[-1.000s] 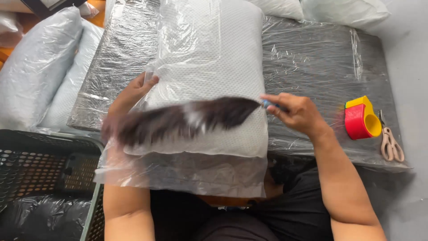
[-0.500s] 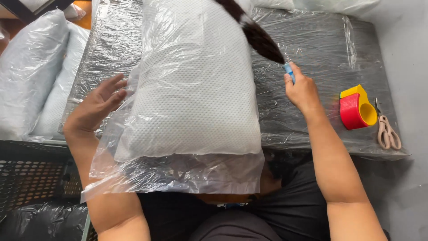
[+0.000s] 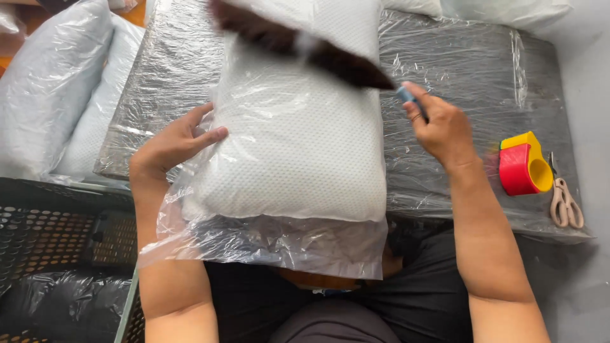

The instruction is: Placing a pillow into a plastic bag and using a vacuum hose to remove air and compress it for storage.

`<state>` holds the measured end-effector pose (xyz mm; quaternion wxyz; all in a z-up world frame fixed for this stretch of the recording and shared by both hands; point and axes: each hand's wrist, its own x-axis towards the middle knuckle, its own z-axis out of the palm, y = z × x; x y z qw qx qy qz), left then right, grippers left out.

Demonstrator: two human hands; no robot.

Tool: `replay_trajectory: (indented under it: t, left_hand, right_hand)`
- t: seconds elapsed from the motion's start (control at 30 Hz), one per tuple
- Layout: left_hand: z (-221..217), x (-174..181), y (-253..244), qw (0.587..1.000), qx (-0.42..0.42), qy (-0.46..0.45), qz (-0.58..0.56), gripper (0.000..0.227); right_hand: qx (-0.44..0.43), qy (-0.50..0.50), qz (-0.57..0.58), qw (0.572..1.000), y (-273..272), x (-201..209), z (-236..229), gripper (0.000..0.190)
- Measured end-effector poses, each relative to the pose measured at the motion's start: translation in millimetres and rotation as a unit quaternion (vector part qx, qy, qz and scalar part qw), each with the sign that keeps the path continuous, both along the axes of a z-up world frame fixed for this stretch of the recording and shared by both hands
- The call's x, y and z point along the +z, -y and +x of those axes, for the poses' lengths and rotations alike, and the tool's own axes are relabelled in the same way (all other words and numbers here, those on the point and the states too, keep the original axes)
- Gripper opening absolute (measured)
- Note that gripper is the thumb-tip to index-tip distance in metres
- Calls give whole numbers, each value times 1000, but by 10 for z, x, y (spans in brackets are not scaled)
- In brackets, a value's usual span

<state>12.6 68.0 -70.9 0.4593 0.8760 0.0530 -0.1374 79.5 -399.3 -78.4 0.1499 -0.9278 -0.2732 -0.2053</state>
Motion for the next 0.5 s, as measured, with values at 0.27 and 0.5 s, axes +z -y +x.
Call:
replay_trajectory:
  t: [0.27, 0.5]
  left_hand:
    - [171, -516, -438, 925, 176, 147, -304, 76]
    - [5, -119, -316, 852, 300, 213, -374, 83]
  right_hand:
    - [135, -37, -32, 990, -209, 342, -546, 37]
    - [-98, 89, -105, 986, 133, 231, -359, 37]
